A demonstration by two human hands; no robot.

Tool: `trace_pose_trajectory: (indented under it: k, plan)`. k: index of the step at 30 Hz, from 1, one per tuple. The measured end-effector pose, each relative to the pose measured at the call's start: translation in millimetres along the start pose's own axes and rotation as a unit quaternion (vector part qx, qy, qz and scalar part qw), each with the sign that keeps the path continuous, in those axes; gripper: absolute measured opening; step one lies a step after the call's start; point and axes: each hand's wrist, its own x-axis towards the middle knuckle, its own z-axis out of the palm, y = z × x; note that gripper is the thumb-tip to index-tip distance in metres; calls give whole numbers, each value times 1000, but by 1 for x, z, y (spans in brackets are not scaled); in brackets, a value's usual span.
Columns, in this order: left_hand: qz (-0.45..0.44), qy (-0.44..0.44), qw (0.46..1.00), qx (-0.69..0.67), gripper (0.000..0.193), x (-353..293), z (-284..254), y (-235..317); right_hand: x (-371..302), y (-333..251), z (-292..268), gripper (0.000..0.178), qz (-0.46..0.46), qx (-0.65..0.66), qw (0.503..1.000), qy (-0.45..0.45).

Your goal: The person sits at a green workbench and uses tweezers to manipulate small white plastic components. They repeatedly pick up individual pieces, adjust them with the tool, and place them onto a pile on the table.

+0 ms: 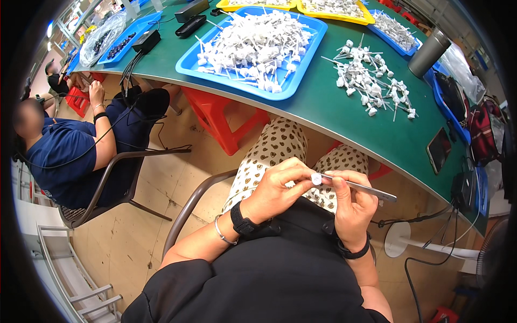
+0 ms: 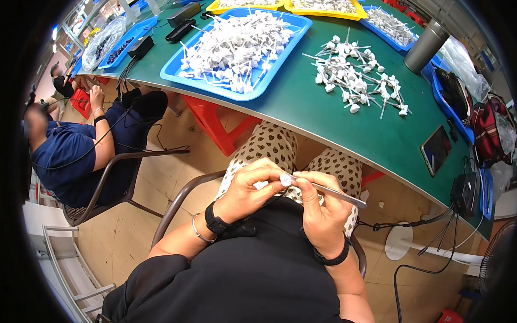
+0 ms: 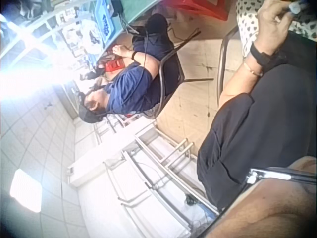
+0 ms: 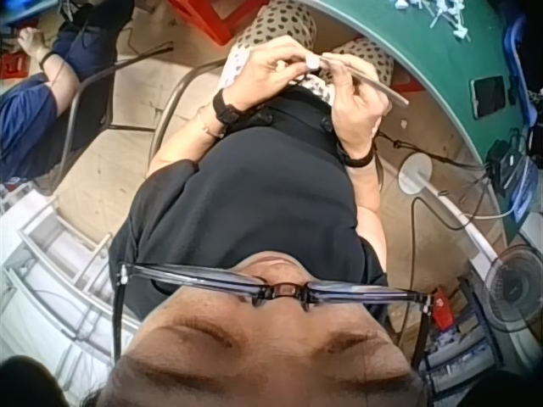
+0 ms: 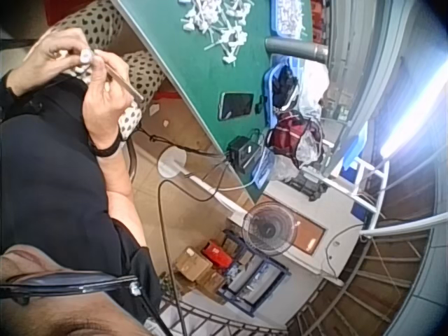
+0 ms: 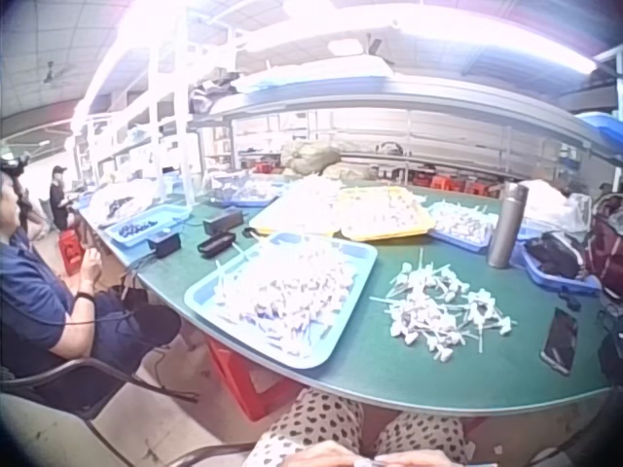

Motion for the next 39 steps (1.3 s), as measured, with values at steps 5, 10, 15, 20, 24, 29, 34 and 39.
trace_pose_trajectory:
  k: [5,10,15,20,24,29,34,39]
  plan:
    - [-11,6,1000,-9,17,0,1,0,1,-2,1,8,-1,27,1000,5]
    - [-9,22,999,-23,17,0,2,2,2,-5,2,8,6,36,999,11]
    - [-6,17,1000,-4,17,0,1,3,1,-4,3,7,11,21,1000,11]
    - [-7,16,1000,5,19,-1,2,0,1,-3,1,6,-4,-43,999,-2]
    - [11,13,1000,15,19,-1,3,-3,1,-5,-2,6,14,-54,998,-19]
    - [18,9,1000,6,18,0,2,-3,3,-11,-2,6,52,-26,998,-24]
    - [5,15,999,-33,16,1,2,0,5,-19,-4,9,-34,-83,996,-23]
    - [15,20,999,-35,16,1,2,0,1,-13,-2,10,-37,-34,999,-4]
